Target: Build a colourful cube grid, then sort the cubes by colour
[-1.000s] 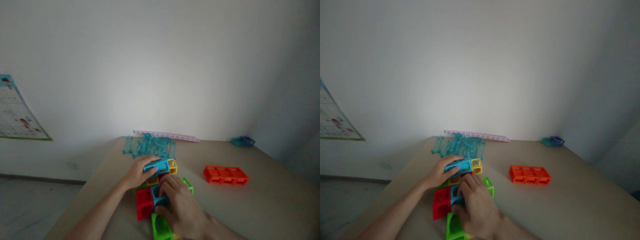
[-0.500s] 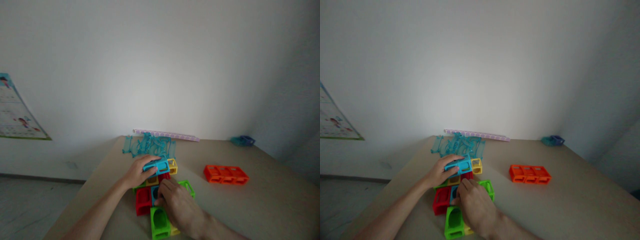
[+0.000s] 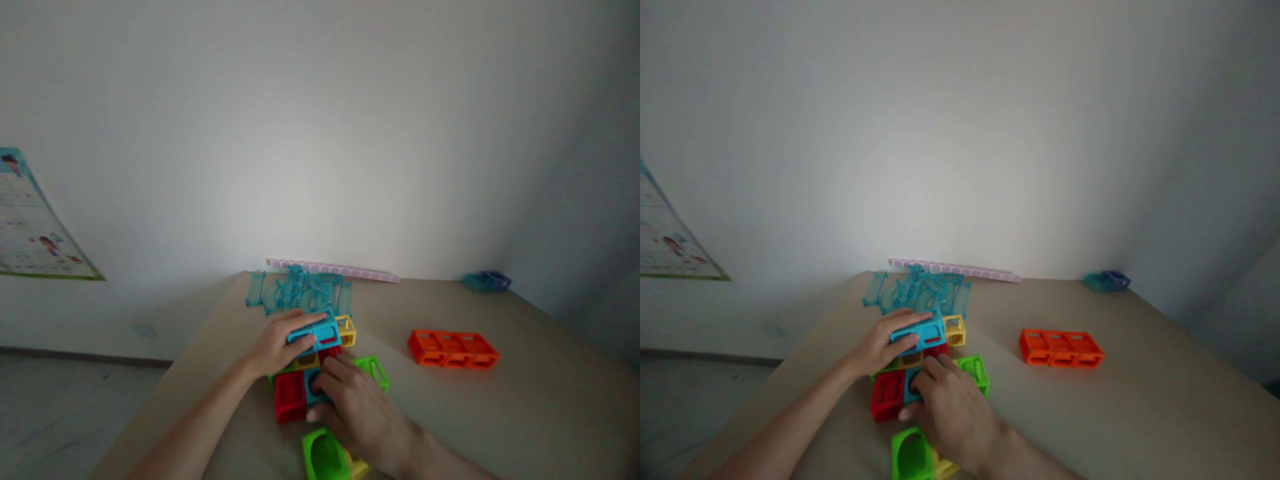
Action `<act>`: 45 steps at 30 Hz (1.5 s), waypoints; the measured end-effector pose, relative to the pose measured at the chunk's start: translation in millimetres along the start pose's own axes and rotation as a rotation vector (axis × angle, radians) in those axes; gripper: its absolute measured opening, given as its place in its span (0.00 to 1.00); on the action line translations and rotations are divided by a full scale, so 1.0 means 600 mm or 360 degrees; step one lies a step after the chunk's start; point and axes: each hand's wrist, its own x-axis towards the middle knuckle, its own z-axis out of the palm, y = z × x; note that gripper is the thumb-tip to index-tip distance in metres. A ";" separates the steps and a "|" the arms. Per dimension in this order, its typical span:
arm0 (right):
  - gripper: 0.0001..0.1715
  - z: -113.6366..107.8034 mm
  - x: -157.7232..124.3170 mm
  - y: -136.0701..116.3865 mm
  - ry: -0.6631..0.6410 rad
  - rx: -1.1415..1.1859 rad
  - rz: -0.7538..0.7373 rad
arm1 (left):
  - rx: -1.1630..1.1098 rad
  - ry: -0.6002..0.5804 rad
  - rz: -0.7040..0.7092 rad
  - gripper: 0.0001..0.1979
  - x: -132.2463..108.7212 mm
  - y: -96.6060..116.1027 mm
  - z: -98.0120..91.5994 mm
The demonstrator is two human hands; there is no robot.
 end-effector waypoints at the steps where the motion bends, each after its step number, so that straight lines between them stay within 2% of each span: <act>1: 0.11 -0.001 -0.002 0.002 -0.0006 0.0025 -0.0007 | 0.0017 -0.0035 0.0003 0.23 -0.001 0.000 -0.002; 4: 0.09 -0.004 -0.007 0.004 0.0003 0.0038 -0.0019 | 0.0032 -0.0156 0.0074 0.26 -0.004 0.000 -0.012; 7: 0.08 -0.004 -0.008 0.003 0.0029 0.0035 -0.0003 | 0.0028 -0.0355 0.0133 0.40 -0.010 -0.005 -0.022; 10: 0.07 0.001 -0.008 0.003 0.0062 0.0039 0.0053 | 0.0040 -0.0505 0.0061 0.51 -0.014 -0.012 -0.026; 17: 0.08 0.026 -0.010 0.015 0.0265 0.0215 0.0060 | 0.0038 -0.0617 -0.0124 0.54 -0.013 -0.017 -0.023; 21: 0.10 0.026 -0.013 0.021 0.0414 0.0468 0.0064 | 0.0022 -0.0637 -0.0153 0.57 -0.014 -0.021 -0.023; 24: 0.09 0.021 -0.015 0.026 0.0500 0.0686 -0.0032 | 0.0012 -0.0588 -0.0130 0.56 -0.017 -0.022 -0.021; 27: 0.09 0.023 -0.016 0.032 0.0598 0.0850 -0.0063 | -0.0035 -0.0471 -0.0045 0.49 -0.015 -0.019 -0.019; 32: 0.13 0.029 -0.023 0.043 0.0814 0.1103 0.0104 | -0.0192 -0.0222 0.0051 0.29 -0.006 0.001 -0.017; 36: 0.17 0.028 -0.022 0.042 0.1025 0.1414 0.0270 | -0.0290 -0.0004 -0.0116 0.18 -0.005 0.004 -0.016; 41: 0.18 0.033 -0.013 0.042 0.1327 0.1541 0.0435 | -0.0709 0.0318 -0.0276 0.16 -0.015 -0.017 -0.014; 43: 0.17 0.038 -0.013 0.045 0.1310 0.1479 0.0486 | -0.0740 0.0329 -0.0233 0.17 -0.017 -0.019 -0.015; 45: 0.16 0.041 -0.015 0.048 0.1237 0.1413 0.0506 | -0.0710 0.0250 -0.0102 0.17 -0.017 -0.017 -0.016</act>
